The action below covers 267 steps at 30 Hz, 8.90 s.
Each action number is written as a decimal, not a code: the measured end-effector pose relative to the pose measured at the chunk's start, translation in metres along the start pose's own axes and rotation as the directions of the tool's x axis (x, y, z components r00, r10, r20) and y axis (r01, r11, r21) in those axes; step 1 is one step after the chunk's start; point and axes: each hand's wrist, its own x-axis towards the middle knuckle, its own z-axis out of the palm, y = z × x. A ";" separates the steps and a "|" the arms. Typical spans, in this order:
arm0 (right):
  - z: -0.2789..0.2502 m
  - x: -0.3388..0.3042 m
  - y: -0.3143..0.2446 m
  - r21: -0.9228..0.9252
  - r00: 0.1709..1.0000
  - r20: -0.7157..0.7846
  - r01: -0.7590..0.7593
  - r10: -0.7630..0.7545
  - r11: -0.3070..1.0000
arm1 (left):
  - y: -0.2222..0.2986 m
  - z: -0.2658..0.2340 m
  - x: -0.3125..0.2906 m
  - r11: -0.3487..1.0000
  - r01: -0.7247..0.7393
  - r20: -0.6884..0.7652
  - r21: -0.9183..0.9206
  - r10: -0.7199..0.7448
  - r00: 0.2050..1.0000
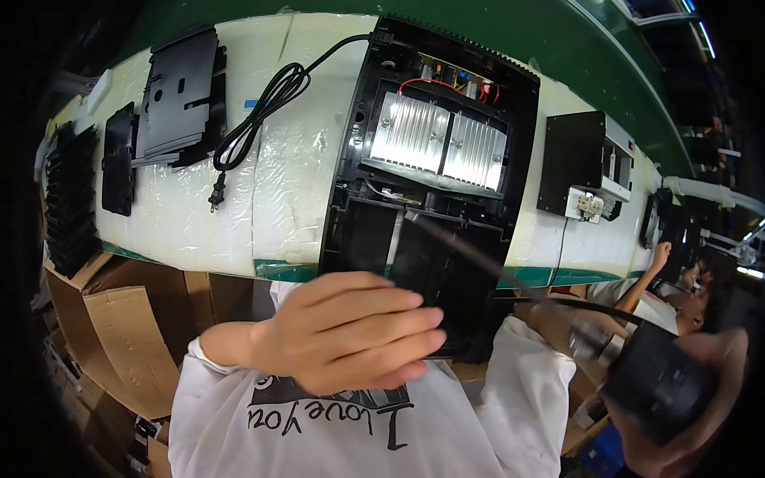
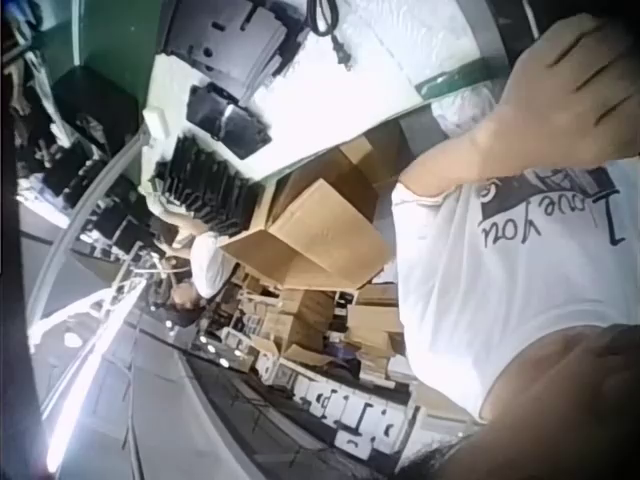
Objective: Assembling electronic devices by connecting internal wiring and using an electric screwdriver to secure panels.
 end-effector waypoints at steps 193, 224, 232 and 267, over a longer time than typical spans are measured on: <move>0.013 -0.081 -0.145 -0.676 0.673 -0.480 -0.693 0.563 0.252 | -0.052 0.033 -0.023 0.962 0.003 0.027 0.274 -0.011 1.000; 0.051 -0.060 -0.181 -0.778 0.965 -0.262 -0.212 0.002 0.592 | -0.071 0.026 -0.053 0.974 0.057 -0.059 0.221 -0.045 0.997; 0.027 -0.055 -0.281 -0.992 0.936 0.119 0.095 -0.332 -0.088 | -0.064 0.050 -0.048 0.970 0.019 -0.062 0.243 -0.004 0.998; -0.130 -0.016 -0.250 -0.763 0.769 -0.551 -0.622 -0.324 -0.176 | -0.059 0.047 -0.037 0.985 0.035 -0.021 0.171 -0.032 0.999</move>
